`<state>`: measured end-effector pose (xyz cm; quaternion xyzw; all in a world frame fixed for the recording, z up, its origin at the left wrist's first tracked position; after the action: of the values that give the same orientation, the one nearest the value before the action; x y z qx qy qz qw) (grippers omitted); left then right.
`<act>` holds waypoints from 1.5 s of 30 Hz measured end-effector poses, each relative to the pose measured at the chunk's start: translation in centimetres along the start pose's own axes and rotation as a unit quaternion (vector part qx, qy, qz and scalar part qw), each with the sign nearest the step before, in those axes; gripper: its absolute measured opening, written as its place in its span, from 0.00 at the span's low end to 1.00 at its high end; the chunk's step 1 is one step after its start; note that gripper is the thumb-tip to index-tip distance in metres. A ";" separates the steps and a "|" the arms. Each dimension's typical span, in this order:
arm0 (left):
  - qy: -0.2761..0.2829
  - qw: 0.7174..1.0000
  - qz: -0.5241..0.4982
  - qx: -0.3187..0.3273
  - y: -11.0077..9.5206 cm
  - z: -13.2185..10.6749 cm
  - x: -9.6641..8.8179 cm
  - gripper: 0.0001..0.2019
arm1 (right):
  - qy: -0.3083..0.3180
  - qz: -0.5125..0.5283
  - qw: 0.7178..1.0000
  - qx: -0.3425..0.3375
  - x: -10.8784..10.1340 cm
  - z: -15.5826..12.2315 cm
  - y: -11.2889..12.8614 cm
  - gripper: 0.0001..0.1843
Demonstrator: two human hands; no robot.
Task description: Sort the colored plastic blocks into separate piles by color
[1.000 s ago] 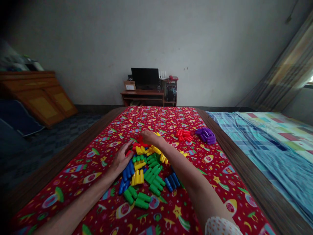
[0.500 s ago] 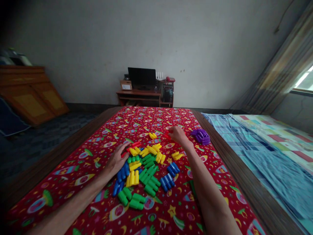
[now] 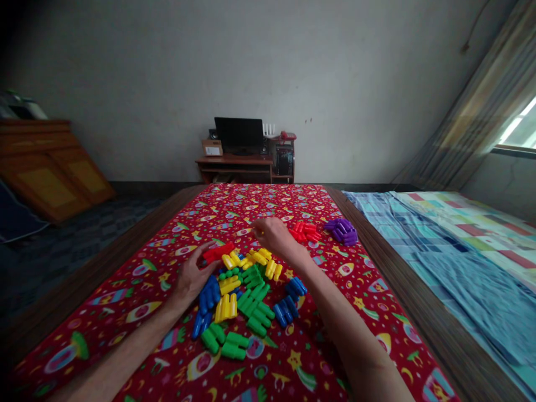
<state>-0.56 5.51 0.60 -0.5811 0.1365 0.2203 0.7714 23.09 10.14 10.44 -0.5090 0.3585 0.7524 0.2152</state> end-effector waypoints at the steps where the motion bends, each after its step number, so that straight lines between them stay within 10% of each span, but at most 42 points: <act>1: -0.007 1.000 -0.015 0.000 -0.4 -0.2 -0.1 0.24 | 0.010 0.025 0.998 -0.057 0.9 0.2 1.2 0.11; 6: -0.015 0.997 -0.077 0.016 -1.4 -0.4 -0.1 0.23 | 0.069 0.052 0.980 -0.180 4.6 0.9 4.7 0.10; 14: -0.030 0.988 -0.149 -0.025 -0.3 0.1 -0.2 0.27 | 0.001 0.021 0.999 -0.043 2.4 1.3 1.3 0.08; 19: -0.053 0.976 -0.201 -0.064 0.0 0.3 -0.4 0.26 | -0.080 -0.036 0.983 0.161 -0.3 0.5 -4.5 0.14; 28: -0.055 0.974 -0.214 -0.058 0.3 0.3 -0.2 0.24 | 0.064 -0.010 0.954 0.294 -2.0 -2.6 -10.7 0.12; 32: -0.053 0.980 -0.184 -0.054 0.1 0.2 -0.3 0.25 | 0.026 -0.058 0.945 0.321 -3.0 -2.5 -10.1 0.13; 41: 0.018 0.999 -0.033 0.040 -1.3 -0.5 -0.5 0.27 | 0.082 0.044 0.994 -0.059 1.7 0.9 2.2 0.11; 45: 0.033 0.996 -0.070 0.038 -1.2 -0.8 -0.2 0.28 | 0.131 0.013 0.987 -0.095 4.0 1.1 4.7 0.08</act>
<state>-0.08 4.48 1.46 -0.5668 0.1289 0.1409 0.8014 17.65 7.74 8.49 -0.6163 0.3173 0.7128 0.1072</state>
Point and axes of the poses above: each hand's wrist, its own z-axis towards the middle knuckle, its own x-axis out of the palm, y = z × x, the point moved 1 cm from there along z, towards the middle knuckle, and after that the axes turned 11 degrees about y, right-handed, at the moved point
